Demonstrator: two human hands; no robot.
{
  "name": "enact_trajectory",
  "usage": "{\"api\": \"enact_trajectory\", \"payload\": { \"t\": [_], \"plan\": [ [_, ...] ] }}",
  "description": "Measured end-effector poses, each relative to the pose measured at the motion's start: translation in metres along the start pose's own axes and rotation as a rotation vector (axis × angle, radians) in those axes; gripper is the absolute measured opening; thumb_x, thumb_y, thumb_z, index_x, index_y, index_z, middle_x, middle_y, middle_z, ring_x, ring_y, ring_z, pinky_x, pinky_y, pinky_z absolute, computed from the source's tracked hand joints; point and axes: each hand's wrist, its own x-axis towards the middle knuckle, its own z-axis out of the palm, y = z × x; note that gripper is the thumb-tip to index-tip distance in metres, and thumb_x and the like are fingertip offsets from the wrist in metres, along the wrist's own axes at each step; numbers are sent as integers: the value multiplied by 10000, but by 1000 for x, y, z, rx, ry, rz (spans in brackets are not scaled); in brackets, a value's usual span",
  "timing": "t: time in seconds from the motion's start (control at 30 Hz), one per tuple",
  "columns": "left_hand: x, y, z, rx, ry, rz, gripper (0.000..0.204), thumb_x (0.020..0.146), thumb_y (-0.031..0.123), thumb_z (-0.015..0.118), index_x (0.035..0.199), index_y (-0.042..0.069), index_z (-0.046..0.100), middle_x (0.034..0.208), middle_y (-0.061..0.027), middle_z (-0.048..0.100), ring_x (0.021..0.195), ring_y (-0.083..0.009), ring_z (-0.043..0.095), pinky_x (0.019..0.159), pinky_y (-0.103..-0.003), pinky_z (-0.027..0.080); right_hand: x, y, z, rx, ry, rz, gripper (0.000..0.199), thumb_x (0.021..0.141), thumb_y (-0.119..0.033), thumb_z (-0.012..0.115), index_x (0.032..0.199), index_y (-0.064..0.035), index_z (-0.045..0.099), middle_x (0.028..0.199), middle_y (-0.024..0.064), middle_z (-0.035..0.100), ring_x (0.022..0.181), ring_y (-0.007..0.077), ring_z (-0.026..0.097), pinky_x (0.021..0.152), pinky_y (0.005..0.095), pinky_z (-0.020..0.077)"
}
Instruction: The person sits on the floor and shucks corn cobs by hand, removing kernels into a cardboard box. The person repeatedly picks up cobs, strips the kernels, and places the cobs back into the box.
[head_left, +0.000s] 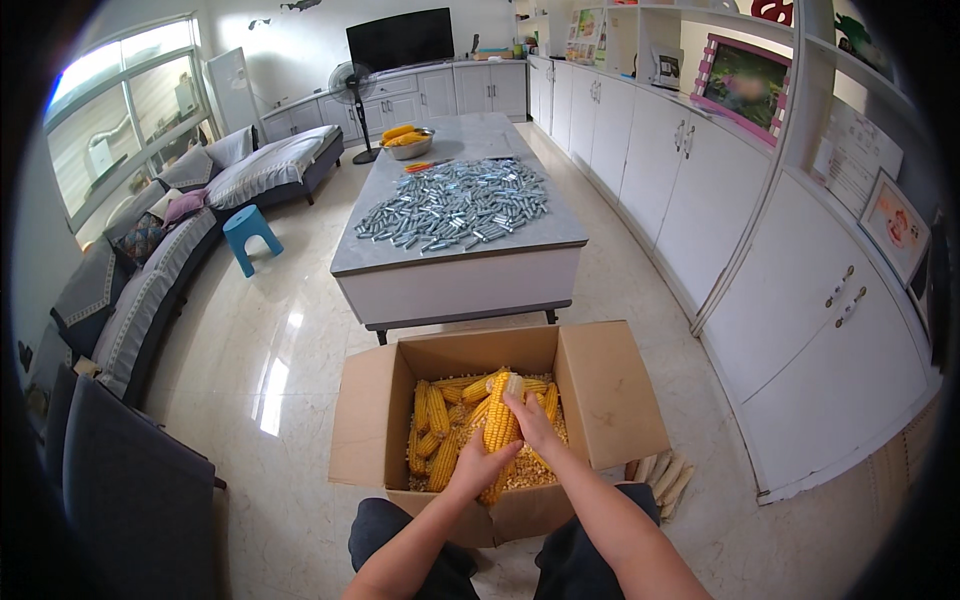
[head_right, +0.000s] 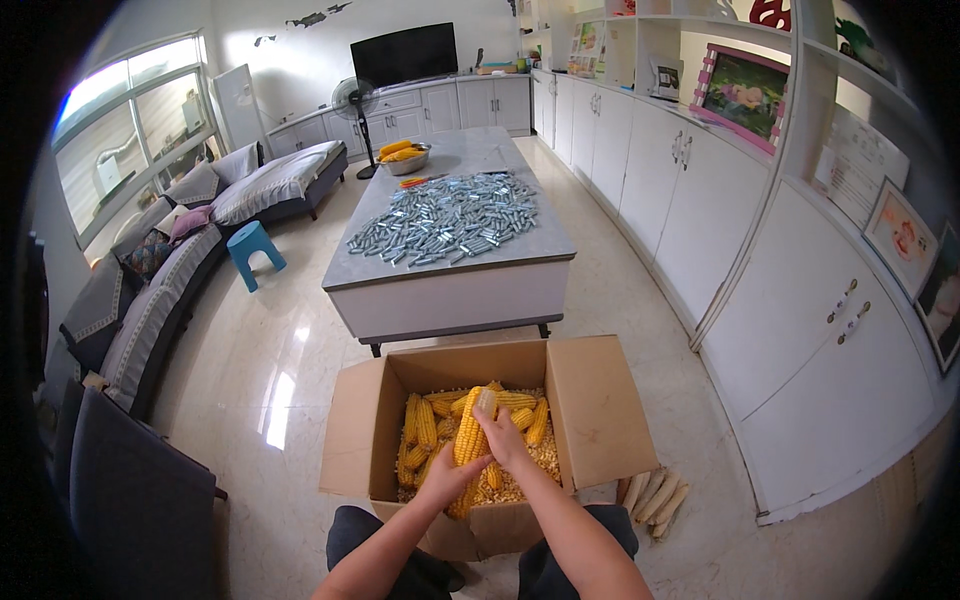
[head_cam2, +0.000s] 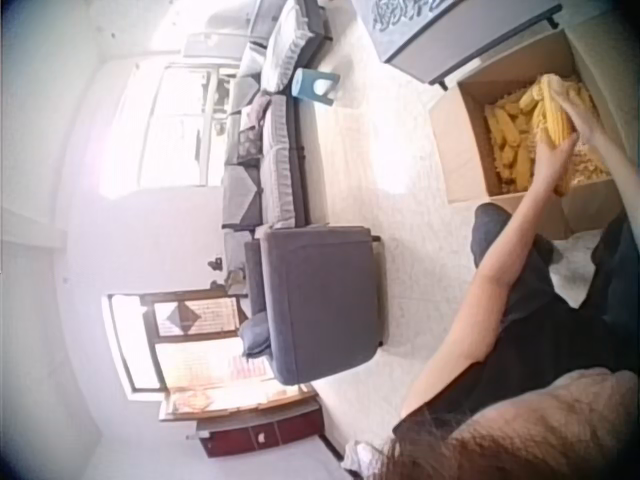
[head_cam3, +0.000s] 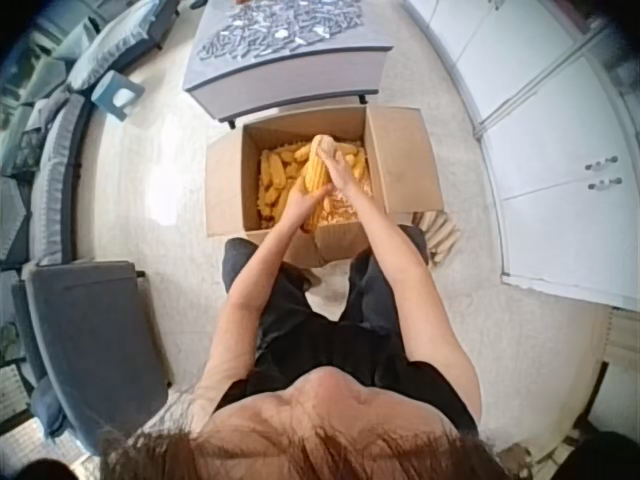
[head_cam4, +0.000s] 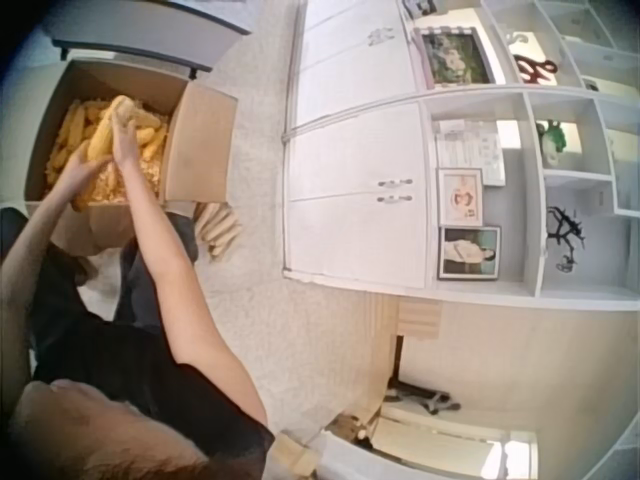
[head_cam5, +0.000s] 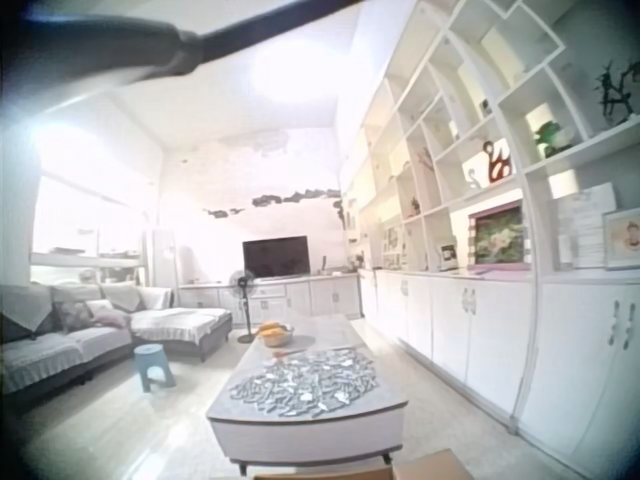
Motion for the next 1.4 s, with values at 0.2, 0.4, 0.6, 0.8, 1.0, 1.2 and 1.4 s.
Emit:
{"api": "enact_trajectory", "payload": {
  "t": [0.2,0.4,0.6,0.8,1.0,1.2,1.4],
  "plan": [
    [-2,1,4,160,80,22,498,733,301,674,1007,-67,479,871,-194,610,804,-255,614,693,-335,476,2,17,0,-172,7,-75,420,874,-297,502,1127,27,417,999,121,543,920,175,523,790,283,422],
    [-9,2,6,408,166,87,512,722,353,661,955,-64,478,829,-263,595,786,-356,607,679,-382,477,-18,-17,14,-270,116,-36,431,878,-352,473,1070,33,452,982,137,545,894,197,525,778,297,417],
    [-1,8,3,50,67,-14,485,726,282,683,997,-65,478,871,-211,607,795,-280,617,681,-347,479,-4,-11,6,11,39,0,354,895,-309,460,1041,13,465,958,98,544,858,151,516,776,274,410],
    [-3,0,0,184,95,41,513,723,284,697,1032,-64,481,900,-168,615,810,-239,612,701,-324,474,-15,-17,12,14,-23,-40,330,900,-270,468,1058,18,452,953,75,526,855,132,501,774,255,409],
    [2,1,-3,125,60,-31,498,729,280,687,1028,-66,489,918,-177,613,828,-240,612,715,-328,474,-7,-5,8,-16,1,-57,336,895,-259,481,1085,16,442,969,77,527,877,134,503,776,258,410],
    [-6,14,-2,176,65,-7,504,732,286,681,1031,-67,482,916,-188,611,838,-250,612,719,-334,475,-12,-14,10,58,-63,-47,366,903,-298,472,1088,16,439,987,91,534,897,144,509,799,266,406],
    [-2,0,4,256,100,37,512,724,295,684,1016,-72,480,912,-214,602,844,-285,612,710,-345,477,-3,9,6,-148,126,-76,420,903,-377,453,1068,9,452,968,92,538,894,146,507,808,277,398]
  ]
}}
